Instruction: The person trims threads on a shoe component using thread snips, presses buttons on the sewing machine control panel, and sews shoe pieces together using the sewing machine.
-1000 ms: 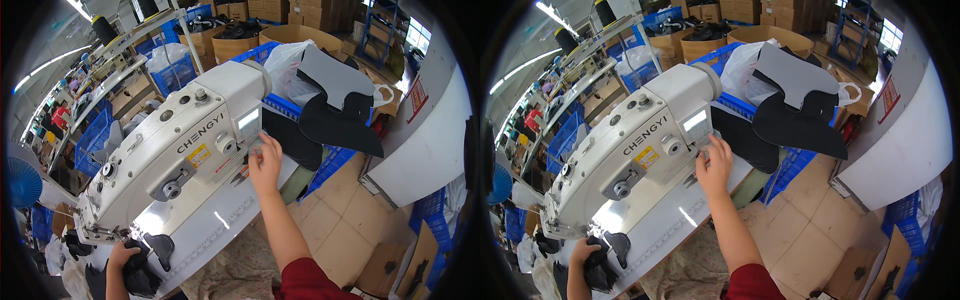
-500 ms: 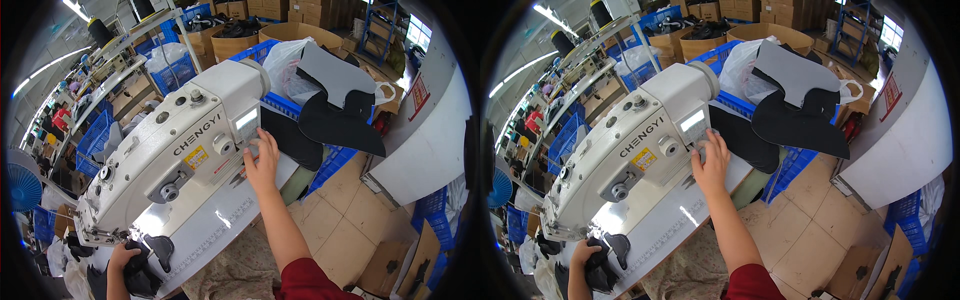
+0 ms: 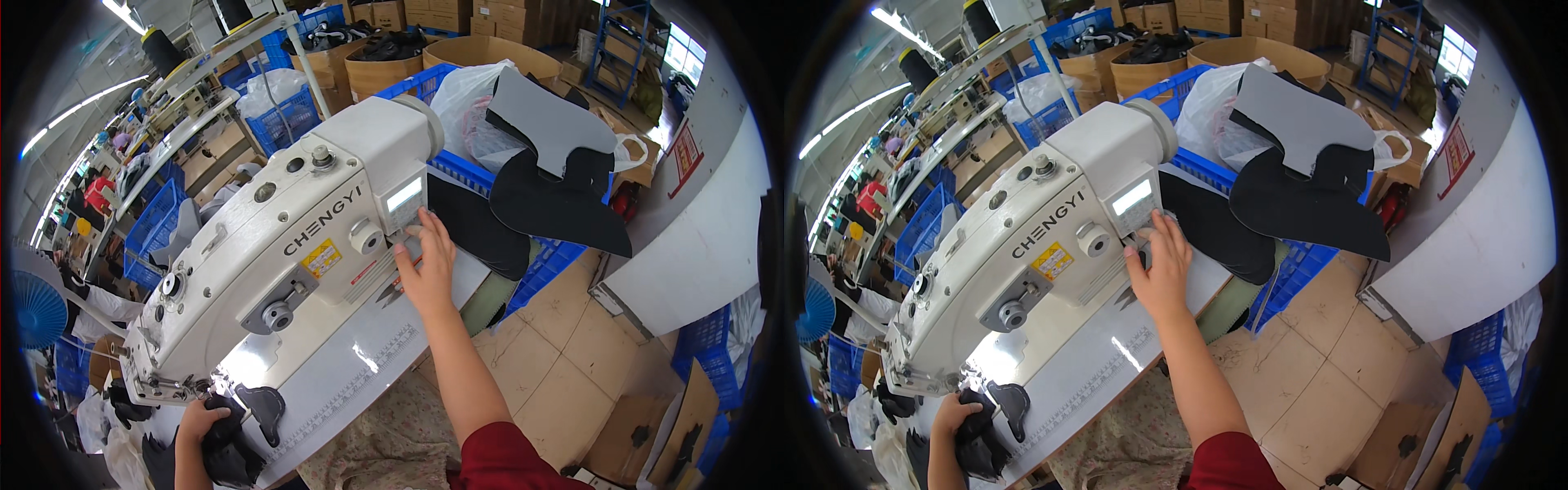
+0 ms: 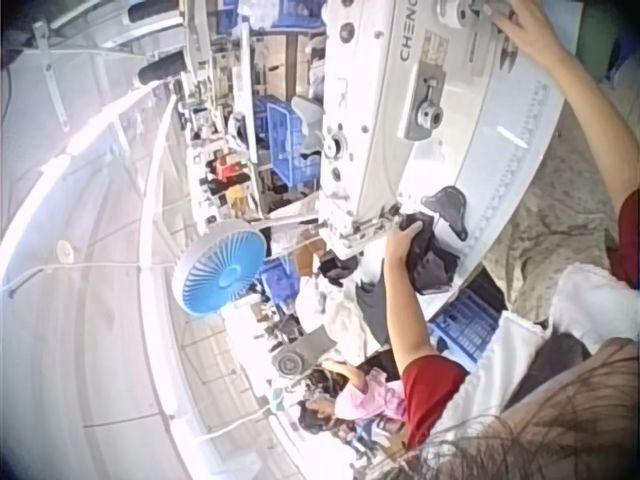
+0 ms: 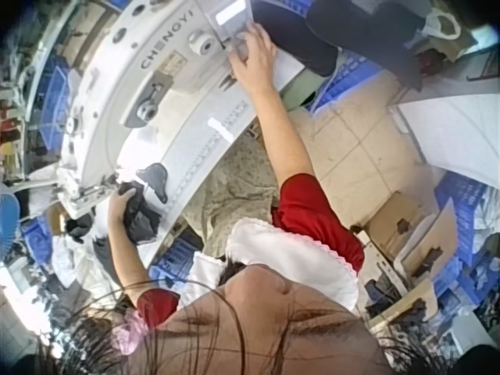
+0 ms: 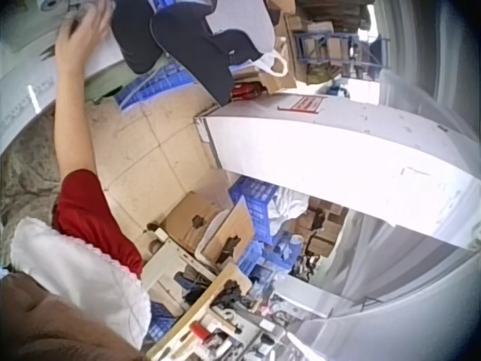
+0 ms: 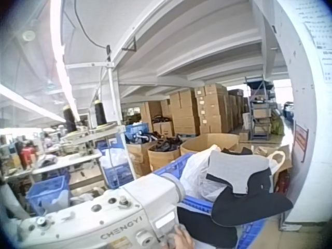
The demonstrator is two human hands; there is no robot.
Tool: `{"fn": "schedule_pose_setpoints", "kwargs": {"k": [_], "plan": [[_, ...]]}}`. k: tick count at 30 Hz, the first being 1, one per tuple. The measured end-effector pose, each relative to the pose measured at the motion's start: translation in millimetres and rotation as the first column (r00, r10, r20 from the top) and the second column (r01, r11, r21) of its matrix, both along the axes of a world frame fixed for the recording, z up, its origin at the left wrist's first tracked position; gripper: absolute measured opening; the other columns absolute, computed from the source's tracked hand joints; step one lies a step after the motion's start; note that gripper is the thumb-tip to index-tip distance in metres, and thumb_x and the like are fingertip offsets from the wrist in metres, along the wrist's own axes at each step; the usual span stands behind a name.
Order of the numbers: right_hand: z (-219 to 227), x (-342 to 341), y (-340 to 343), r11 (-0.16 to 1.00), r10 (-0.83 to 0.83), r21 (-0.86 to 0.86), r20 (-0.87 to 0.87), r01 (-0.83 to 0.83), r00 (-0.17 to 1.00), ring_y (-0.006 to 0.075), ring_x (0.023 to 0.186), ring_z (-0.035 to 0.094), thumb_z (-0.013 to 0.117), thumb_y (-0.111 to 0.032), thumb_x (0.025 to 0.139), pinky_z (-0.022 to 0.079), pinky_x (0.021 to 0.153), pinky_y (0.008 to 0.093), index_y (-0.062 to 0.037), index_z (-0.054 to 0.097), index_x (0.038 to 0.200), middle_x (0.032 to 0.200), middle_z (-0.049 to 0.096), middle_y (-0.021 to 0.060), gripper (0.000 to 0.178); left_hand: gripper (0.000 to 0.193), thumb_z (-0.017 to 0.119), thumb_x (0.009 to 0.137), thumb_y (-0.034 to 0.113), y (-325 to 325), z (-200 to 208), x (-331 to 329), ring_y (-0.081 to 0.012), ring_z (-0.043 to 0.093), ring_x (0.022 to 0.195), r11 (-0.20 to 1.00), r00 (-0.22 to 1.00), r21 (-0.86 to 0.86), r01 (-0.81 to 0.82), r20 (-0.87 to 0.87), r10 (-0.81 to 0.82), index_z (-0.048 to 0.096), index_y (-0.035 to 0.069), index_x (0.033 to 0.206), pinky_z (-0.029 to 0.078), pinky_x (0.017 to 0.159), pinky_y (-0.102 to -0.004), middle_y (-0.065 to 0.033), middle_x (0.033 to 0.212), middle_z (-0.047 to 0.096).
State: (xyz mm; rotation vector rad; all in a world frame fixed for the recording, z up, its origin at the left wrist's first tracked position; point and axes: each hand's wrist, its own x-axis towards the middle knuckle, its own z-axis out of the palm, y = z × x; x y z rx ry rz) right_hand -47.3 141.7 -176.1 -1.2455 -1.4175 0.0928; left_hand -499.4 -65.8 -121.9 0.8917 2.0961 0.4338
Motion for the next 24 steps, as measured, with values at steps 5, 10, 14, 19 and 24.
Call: {"fn": "schedule_pose_setpoints", "kwargs": {"k": [5,10,14,19,24], "plan": [[1.8,1.3,-1.6,0.999,0.036,-0.014,0.01,-0.036,0.999,0.0364,0.132,0.038,0.062,-0.025,0.085,0.025,0.104,0.0513,-0.0046,0.057,0.105,0.138,0.047,0.0196,0.029,0.045,0.074,0.065,0.002,-0.8,-1.0,-1.8,-0.0219,0.065,0.078,1.0,1.0,0.025,0.013,0.023,-0.013,0.062,-0.005,0.107,0.054,0.073,-0.0328,-0.0112,0.091,0.066],[-3.2,-0.3,0.7,1.0,0.022,-0.005,0.006,-0.022,1.0,0.0364,0.132,0.037,0.06,-0.026,0.087,0.025,0.104,0.0517,-0.0037,0.056,0.106,0.139,0.047,0.0197,0.03,0.042,0.074,0.065,0.002,-0.2,-1.9,-3.0,-0.0218,0.065,0.077,0.999,0.999,0.03,0.028,0.022,-0.029,0.063,-0.005,0.104,0.054,0.073,-0.0327,-0.0113,0.09,0.067],[-4.0,0.9,-0.9,1.0,0.009,-0.002,0.015,-0.009,1.0,0.037,0.132,0.037,0.06,-0.026,0.087,0.025,0.105,0.052,-0.003,0.055,0.106,0.139,0.046,0.0202,0.03,0.039,0.074,0.065,0.002,1.7,3.5,7.4,-0.0216,0.065,0.078,1.0,0.999,0.013,0.0,0.033,0.0,0.064,-0.005,0.102,0.054,0.073,-0.0325,-0.011,0.089,0.067],[-3.9,-2.6,-0.8,1.0,0.008,0.01,0.02,-0.009,1.0,0.0387,0.131,0.037,0.061,-0.024,0.086,0.026,0.104,0.0519,-0.0026,0.055,0.106,0.138,0.047,0.0205,0.029,0.038,0.075,0.065,0.004,-4.3,5.2,6.7,-0.0208,0.065,0.077,0.999,0.999,0.034,0.005,0.036,-0.006,0.065,-0.005,0.101,0.053,0.071,-0.0324,-0.0098,0.087,0.067],[-5.9,-4.6,2.3,0.985,-0.025,0.173,-0.002,0.025,1.0,0.0377,0.123,0.045,0.061,-0.018,0.086,0.036,0.1,0.0456,-0.0001,0.058,0.105,0.13,0.053,0.0186,0.026,0.066,0.083,0.059,0.035,-10.8,-14.1,-29.7,-0.0248,0.065,0.091,0.981,0.957,-0.024,0.194,-0.217,-0.194,0.063,-0.004,0.109,0.05,0.08,-0.0351,-0.0178,0.098,0.068]]}}
